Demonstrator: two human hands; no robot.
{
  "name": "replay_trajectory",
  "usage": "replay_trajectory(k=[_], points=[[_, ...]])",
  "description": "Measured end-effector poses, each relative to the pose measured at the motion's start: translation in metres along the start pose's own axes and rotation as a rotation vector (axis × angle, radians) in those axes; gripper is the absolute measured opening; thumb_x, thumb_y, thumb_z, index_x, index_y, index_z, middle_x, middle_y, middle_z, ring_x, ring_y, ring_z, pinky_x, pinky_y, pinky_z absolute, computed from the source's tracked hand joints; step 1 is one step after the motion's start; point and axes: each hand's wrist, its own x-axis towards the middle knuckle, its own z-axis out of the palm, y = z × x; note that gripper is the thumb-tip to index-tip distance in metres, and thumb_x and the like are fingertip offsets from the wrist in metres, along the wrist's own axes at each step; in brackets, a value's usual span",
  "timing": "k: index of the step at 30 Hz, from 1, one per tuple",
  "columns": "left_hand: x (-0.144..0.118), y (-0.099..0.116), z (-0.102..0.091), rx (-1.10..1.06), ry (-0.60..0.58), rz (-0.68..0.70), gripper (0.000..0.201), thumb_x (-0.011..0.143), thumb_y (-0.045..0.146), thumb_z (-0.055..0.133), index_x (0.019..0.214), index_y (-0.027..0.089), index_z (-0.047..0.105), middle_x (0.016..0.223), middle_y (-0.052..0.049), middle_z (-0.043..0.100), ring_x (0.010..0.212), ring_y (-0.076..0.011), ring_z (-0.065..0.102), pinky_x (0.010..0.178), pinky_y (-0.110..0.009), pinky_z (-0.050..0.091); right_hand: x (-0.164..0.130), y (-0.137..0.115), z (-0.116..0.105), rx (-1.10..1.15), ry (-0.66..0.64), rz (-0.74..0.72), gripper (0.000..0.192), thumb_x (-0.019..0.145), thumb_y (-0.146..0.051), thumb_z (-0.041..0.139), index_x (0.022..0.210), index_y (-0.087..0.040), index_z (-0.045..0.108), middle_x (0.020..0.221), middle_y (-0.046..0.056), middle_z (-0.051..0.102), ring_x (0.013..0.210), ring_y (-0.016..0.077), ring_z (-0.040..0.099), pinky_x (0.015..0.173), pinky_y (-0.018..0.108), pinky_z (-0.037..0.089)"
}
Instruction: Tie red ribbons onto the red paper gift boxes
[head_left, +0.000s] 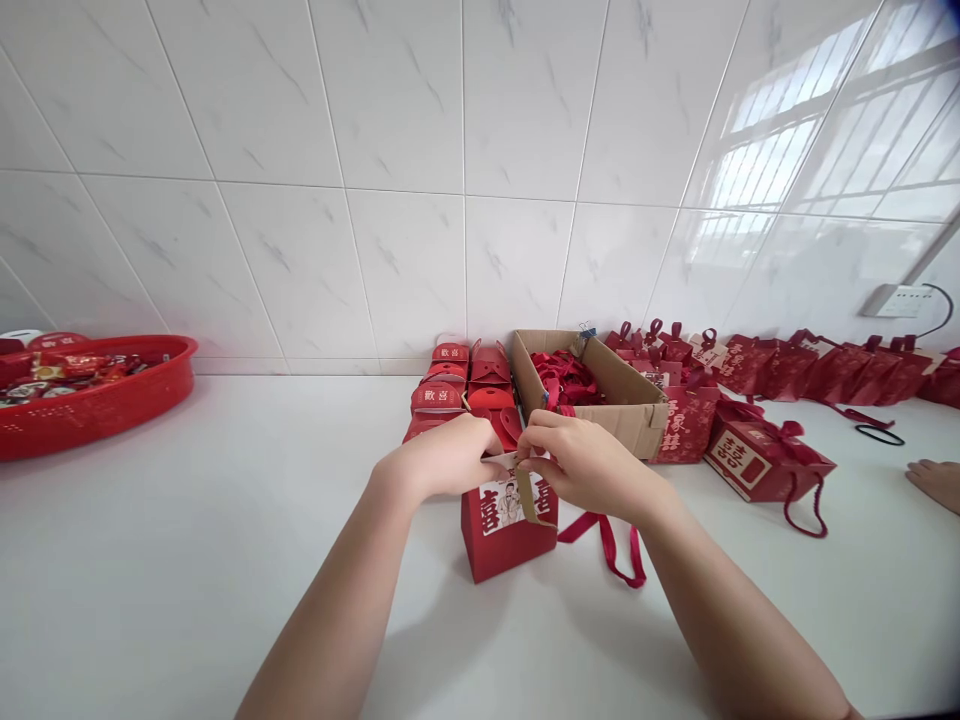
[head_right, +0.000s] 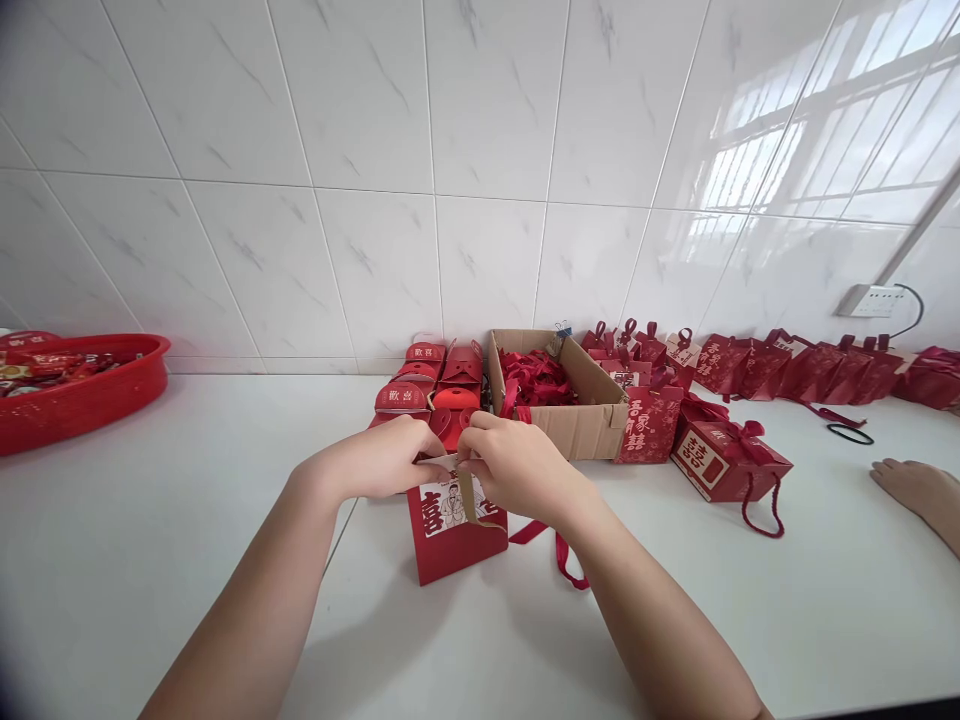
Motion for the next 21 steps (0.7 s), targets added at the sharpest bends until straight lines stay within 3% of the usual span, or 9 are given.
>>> replay_trajectory(k=[13,21], points=[[-0.0014,0.0018,-0.0006,0.01,0.001,-0.029,0.029,0.078,0.037,0.052,0.059,0.019,0.04,0.056,0.003,0.04,0.045,-0.0097,0.031,0.043,-0.028,0.02,0.0016,-0.0017,0.0032,-0.045,-0.016,-0.065,0.016,0.087,-0.01,0.046,0.081,-0.016,0.06,0.087,0.001,0.05,0.06,0.0073,0.039,0.052,0.023,0.029],[-0.0006,0.0012,0.0002,0.003,0.008,-0.009,0.029,0.079,0.036,0.052,0.059,0.019,0.042,0.055,0.002,0.042,0.044,-0.0101,0.031,0.044,-0.029,0.019,0.0038,-0.0047,0.0055,-0.089,0.054,0.051,0.016,0.088,-0.015,0.047,0.081,-0.016,0.062,0.085,0.002,0.053,0.06,0.0093,0.041,0.052,0.025,0.03]])
